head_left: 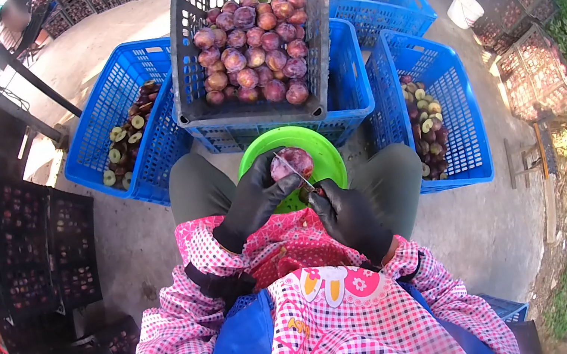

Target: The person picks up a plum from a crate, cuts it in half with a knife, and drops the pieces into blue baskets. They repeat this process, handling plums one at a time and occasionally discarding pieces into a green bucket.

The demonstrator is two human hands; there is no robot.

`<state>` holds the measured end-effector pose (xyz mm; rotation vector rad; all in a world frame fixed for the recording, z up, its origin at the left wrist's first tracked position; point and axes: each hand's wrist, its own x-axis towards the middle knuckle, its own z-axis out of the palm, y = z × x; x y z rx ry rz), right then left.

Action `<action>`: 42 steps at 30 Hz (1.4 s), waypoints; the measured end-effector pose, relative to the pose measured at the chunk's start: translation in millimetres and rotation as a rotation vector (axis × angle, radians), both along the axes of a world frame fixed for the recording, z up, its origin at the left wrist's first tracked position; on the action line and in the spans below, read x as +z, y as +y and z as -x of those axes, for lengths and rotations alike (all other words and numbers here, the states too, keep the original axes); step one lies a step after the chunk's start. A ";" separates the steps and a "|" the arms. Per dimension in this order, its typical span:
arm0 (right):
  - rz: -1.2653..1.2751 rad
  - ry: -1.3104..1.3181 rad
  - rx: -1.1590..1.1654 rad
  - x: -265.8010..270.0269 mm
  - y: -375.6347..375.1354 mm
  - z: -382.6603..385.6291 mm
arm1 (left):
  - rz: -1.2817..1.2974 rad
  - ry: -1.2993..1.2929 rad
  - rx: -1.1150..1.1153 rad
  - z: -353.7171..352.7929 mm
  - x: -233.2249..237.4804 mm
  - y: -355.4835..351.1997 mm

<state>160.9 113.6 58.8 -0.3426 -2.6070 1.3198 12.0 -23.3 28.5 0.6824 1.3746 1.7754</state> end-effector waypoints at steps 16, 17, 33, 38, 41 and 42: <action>-0.042 0.115 -0.121 -30.9 -21.4 5.5 | 0.096 0.240 0.110 -4.3 5.0 0.6; -0.042 0.130 -0.138 -31.2 -22.3 7.1 | 0.134 0.048 0.036 -1.6 9.1 -1.0; 0.005 0.207 -0.180 -28.3 -24.7 8.7 | -0.164 -0.249 0.071 -18.8 7.7 19.3; 0.026 0.152 -0.230 -31.0 -22.2 10.1 | -0.298 -0.584 -0.024 -22.3 0.9 25.6; 0.197 0.131 -0.193 -30.2 -20.6 2.0 | -0.049 -0.018 0.107 -21.4 18.9 20.0; 0.234 0.131 -0.163 -29.3 -17.6 2.7 | 0.069 0.296 0.147 -20.1 20.3 18.8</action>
